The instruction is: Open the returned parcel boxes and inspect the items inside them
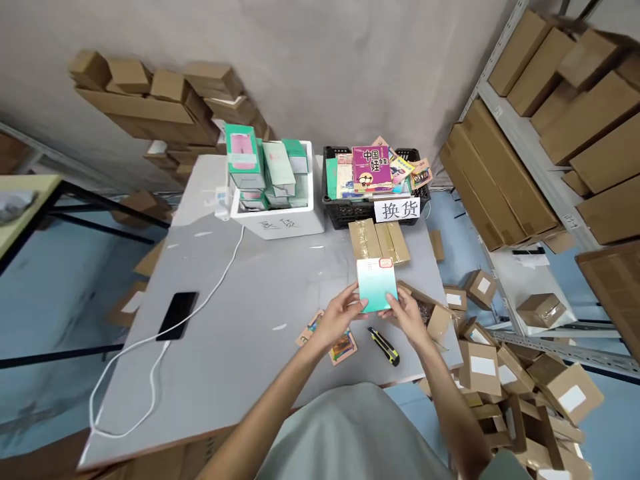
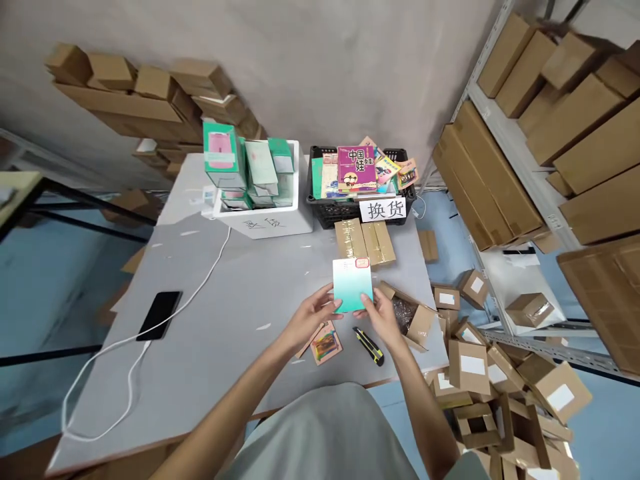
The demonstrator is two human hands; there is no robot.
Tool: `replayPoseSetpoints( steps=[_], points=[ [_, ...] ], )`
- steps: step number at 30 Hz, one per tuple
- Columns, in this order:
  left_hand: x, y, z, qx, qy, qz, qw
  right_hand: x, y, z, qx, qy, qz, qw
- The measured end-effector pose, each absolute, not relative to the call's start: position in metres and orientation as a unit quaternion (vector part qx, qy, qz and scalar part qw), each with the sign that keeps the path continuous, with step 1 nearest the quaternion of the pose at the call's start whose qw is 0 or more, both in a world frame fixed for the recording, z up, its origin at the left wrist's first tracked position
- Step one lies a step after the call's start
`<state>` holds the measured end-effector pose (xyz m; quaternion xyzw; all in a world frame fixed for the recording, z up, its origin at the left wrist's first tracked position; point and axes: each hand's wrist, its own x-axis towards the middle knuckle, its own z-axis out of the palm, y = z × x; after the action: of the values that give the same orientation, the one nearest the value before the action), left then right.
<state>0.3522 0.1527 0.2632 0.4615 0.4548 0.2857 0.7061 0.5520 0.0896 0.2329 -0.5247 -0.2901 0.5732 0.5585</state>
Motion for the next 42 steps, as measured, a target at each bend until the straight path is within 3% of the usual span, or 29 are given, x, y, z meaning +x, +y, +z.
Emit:
replayPoseSetpoints(
  steps=[16, 22, 25, 33, 42],
  points=[
    [0.487, 0.336, 0.307, 0.553, 0.33, 0.364, 0.673, 0.64, 0.252, 0.285, -0.472, -0.251, 0.455, 0.712],
    [0.527, 0.4, 0.347, 0.564, 0.367, 0.455, 0.584, 0.685, 0.344, 0.31, -0.427, -0.134, 0.486, 0.751],
    [0.497, 0.378, 0.32, 0.553, 0.402, 0.46, 0.566, 0.687, 0.341, 0.294, -0.447, -0.089, 0.482, 0.748],
    [0.349, 0.251, 0.181, 0.494, 0.622, 0.331, 0.509, 0.636, 0.228, 0.226, -0.505, -0.145, 0.53, 0.666],
    [0.235, 0.161, 0.105, 0.459, 0.73, 0.184, 0.473, 0.518, 0.108, 0.163, -0.533, -0.229, 0.628, 0.519]
  ],
)
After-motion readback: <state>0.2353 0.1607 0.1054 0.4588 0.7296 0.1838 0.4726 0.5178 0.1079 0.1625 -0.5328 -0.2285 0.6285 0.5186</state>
